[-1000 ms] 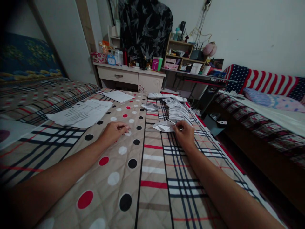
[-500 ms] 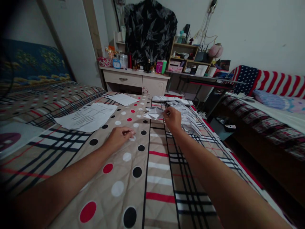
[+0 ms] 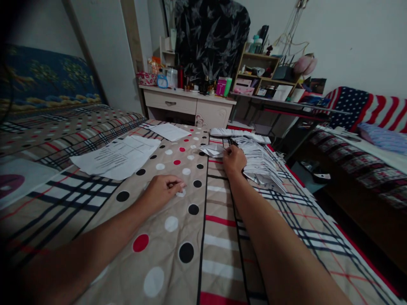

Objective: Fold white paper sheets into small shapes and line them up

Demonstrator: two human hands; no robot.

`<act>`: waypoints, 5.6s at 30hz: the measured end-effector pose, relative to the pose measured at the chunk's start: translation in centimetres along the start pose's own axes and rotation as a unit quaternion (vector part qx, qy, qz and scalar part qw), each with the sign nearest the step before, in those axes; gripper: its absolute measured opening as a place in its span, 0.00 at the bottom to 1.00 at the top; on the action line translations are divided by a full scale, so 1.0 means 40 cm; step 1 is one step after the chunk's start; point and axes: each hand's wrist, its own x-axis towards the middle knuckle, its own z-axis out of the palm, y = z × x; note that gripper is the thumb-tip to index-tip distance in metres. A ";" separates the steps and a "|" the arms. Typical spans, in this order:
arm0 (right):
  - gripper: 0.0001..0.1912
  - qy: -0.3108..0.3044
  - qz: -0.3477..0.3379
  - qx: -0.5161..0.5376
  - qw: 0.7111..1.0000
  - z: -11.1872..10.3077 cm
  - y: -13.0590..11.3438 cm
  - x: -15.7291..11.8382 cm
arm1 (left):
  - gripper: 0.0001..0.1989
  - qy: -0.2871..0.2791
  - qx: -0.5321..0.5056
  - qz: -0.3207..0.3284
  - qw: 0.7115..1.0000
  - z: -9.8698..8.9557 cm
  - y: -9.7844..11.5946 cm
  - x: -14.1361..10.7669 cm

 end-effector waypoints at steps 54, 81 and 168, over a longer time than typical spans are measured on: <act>0.09 -0.126 -0.204 0.067 0.968 -0.086 -0.092 -0.212 | 0.38 0.060 0.406 -0.180 0.894 -0.436 -0.176 0.056; 0.33 -0.046 -0.280 0.144 0.948 -0.220 -0.117 -0.348 | 0.13 -0.069 0.435 0.155 0.884 -0.016 0.192 -0.107; 0.17 -0.284 0.138 0.587 0.746 -0.207 -0.113 -0.291 | 0.21 0.213 -0.169 0.015 0.962 -0.061 -0.040 0.045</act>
